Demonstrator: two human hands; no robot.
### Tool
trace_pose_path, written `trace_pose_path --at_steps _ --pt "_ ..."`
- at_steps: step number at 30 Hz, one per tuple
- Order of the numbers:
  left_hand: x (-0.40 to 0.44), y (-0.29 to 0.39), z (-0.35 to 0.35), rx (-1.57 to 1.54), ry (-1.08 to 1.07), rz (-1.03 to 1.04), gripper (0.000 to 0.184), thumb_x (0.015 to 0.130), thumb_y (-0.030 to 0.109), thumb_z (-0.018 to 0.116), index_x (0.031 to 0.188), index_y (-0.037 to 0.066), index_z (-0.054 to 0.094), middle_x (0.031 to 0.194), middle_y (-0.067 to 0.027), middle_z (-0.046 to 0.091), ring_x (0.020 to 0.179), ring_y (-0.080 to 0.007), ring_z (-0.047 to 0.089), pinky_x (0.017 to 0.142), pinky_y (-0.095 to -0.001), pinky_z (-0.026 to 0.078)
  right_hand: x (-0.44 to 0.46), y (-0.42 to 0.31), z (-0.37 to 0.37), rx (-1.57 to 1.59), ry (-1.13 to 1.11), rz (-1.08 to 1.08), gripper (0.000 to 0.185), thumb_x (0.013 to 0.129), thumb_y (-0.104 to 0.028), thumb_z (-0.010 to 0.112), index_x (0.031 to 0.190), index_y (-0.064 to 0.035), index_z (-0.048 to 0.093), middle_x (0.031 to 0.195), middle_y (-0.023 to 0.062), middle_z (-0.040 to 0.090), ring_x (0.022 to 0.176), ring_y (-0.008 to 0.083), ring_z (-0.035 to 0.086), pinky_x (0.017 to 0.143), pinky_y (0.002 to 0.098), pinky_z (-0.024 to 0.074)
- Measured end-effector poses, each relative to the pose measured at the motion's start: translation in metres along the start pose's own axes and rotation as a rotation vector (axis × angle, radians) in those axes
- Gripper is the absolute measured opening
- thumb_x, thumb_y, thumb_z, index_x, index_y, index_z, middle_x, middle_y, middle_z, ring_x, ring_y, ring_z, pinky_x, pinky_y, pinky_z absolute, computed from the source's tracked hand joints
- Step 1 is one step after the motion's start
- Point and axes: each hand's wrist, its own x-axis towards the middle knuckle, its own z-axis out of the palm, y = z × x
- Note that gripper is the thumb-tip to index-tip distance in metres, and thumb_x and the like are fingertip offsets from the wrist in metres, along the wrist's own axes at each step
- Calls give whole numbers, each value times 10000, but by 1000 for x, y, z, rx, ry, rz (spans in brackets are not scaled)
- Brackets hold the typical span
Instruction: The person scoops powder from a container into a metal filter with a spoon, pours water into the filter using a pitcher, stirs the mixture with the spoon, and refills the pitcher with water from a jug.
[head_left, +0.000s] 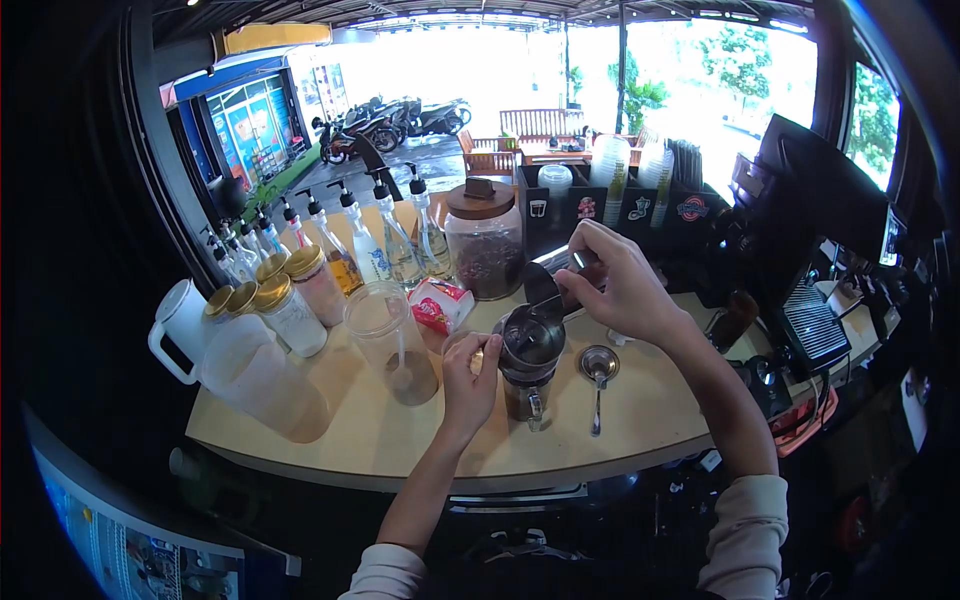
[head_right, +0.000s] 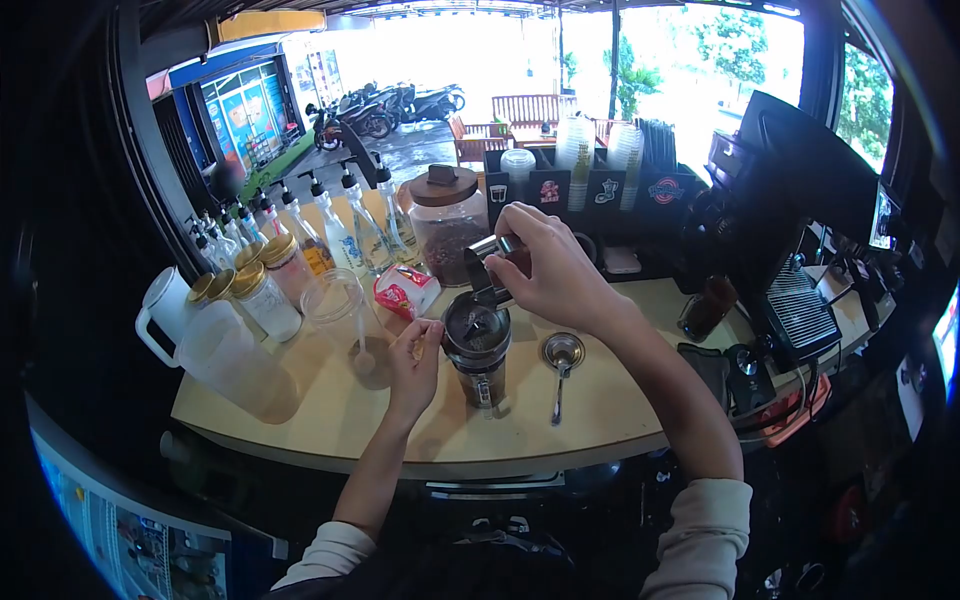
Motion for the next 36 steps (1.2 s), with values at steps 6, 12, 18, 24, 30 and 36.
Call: trace_pose_path --at_steps 6,12,18,24,30,36 --pt "1 6 -5 10 11 28 243 902 186 567 769 -16 599 704 -99 592 756 -229 554 760 -345 392 -3 5 -4 17 36 48 225 800 -57 642 894 20 452 848 144 537 698 280 613 647 360 472" --pt "2 12 -5 63 12 84 228 894 183 574 776 -10 601 701 -92 587 764 -236 551 763 -351 391 -4 6 0 -19 35 5 232 819 1 630 852 5 400 827 80 475 714 117 602 567 252 516" --pt "1 18 -4 139 10 130 223 896 206 576 804 7 616 731 -84 596 790 -245 550 816 -364 364 -4 -9 3 9 -8 25 238 788 -61 654 889 18 455 808 127 506 615 227 555 593 344 440" --pt "1 20 -7 197 -5 164 201 900 208 574 829 26 624 764 -79 611 814 -246 554 853 -361 338 -8 -10 7 83 -16 39 244 781 -62 662 883 16 455 778 121 496 608 218 544 584 340 426" --pt "1 16 -10 248 37 239 182 894 199 581 836 32 624 768 -73 608 791 -235 554 859 -361 332 -13 -9 1 29 -11 49 246 785 -56 663 880 14 448 795 120 499 615 227 548 592 341 428" --pt "2 21 -14 285 22 266 175 893 196 581 831 36 613 763 -68 599 741 -219 545 866 -368 330 -21 1 2 95 53 79 239 806 -50 651 881 9 432 775 99 481 626 186 565 559 309 442"
